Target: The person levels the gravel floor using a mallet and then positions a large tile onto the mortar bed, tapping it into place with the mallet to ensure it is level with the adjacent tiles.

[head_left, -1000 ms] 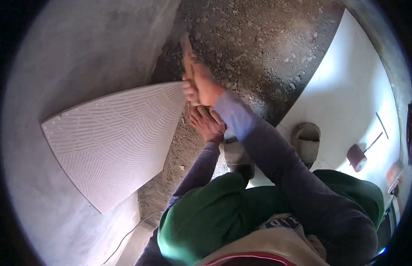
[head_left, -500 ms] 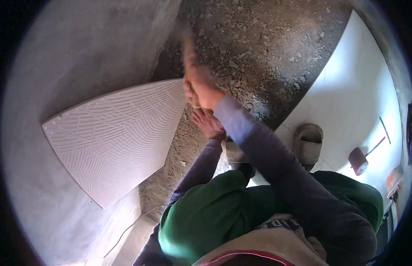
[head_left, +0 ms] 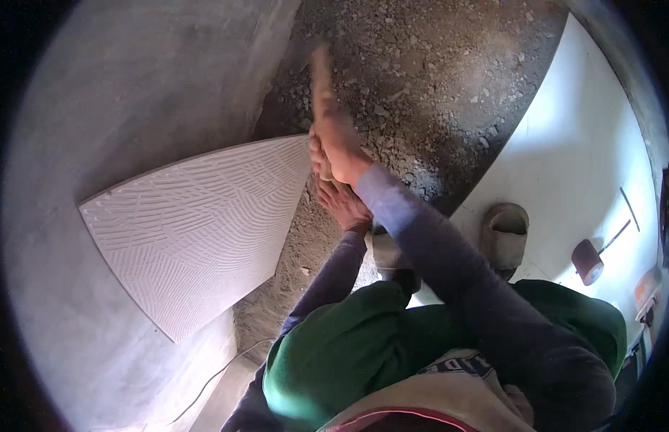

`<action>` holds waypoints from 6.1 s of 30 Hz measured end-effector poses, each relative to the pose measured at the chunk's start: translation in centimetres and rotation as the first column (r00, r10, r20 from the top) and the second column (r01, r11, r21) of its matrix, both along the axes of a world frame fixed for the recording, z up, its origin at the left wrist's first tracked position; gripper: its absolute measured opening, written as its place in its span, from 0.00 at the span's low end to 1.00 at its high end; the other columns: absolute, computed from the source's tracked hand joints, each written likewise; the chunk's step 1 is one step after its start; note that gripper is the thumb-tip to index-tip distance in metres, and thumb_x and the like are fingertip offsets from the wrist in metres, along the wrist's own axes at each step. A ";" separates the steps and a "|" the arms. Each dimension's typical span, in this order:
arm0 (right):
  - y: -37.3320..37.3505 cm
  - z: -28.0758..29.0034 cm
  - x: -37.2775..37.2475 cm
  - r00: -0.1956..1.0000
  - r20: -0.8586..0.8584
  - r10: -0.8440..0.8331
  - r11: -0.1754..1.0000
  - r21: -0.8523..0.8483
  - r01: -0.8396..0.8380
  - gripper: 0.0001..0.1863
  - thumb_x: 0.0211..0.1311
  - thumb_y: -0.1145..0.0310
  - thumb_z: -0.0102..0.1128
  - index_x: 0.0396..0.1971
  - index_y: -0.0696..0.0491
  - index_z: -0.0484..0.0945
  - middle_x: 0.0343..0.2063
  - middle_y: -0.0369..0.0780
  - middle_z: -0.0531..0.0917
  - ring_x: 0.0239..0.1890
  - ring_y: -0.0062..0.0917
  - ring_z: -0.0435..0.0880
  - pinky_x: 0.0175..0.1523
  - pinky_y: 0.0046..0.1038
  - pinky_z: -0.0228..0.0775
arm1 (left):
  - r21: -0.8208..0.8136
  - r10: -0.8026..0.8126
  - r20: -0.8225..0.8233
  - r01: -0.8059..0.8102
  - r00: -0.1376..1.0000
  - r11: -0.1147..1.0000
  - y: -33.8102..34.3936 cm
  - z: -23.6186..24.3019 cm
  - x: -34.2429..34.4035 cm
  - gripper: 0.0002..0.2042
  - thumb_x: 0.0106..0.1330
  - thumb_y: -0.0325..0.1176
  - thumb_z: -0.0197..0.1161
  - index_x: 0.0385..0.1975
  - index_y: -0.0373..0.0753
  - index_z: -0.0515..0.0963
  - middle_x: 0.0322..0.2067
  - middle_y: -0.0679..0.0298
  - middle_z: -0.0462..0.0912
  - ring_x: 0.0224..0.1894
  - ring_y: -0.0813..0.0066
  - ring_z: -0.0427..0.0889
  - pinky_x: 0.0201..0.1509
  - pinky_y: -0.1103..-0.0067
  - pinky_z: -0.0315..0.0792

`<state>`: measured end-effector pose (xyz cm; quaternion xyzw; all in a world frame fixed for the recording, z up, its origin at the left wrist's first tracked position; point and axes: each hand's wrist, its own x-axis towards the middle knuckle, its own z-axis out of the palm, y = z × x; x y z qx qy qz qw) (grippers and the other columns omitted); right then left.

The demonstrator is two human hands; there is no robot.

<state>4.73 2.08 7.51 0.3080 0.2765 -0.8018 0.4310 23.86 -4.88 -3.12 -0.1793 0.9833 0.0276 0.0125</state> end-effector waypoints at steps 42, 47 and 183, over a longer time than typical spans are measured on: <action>-0.9 -0.2 -7.2 0.973 -0.088 -0.212 0.972 0.087 0.219 0.33 0.71 0.31 0.48 0.25 0.49 0.66 0.14 0.31 0.68 0.11 0.21 0.63 0.17 0.33 0.53 | 0.082 0.040 -0.017 -0.039 0.999 0.996 0.9 1.5 -1.2 0.33 0.75 0.55 0.46 0.71 0.36 0.64 0.73 0.46 0.60 0.75 0.43 0.56 0.76 0.50 0.47; -1.0 -0.7 -7.4 0.974 -0.148 -0.170 0.970 0.152 0.192 0.34 0.72 0.30 0.45 0.29 0.51 0.67 0.15 0.32 0.70 0.12 0.22 0.67 0.18 0.34 0.61 | 0.109 -0.004 -0.054 0.010 0.999 0.994 1.0 2.1 -1.8 0.32 0.76 0.53 0.44 0.69 0.34 0.65 0.72 0.45 0.61 0.75 0.42 0.56 0.75 0.49 0.48; -7.6 27.5 -7.6 -0.282 -0.858 0.430 0.882 0.466 -0.075 0.24 0.70 0.45 0.64 0.36 0.56 0.82 0.37 0.41 0.84 0.41 0.30 0.84 0.50 0.38 0.78 | 0.781 0.799 0.586 -0.168 -0.133 -0.601 6.1 20.7 35.9 0.18 0.78 0.46 0.56 0.47 0.35 0.77 0.49 0.57 0.84 0.51 0.63 0.82 0.57 0.72 0.75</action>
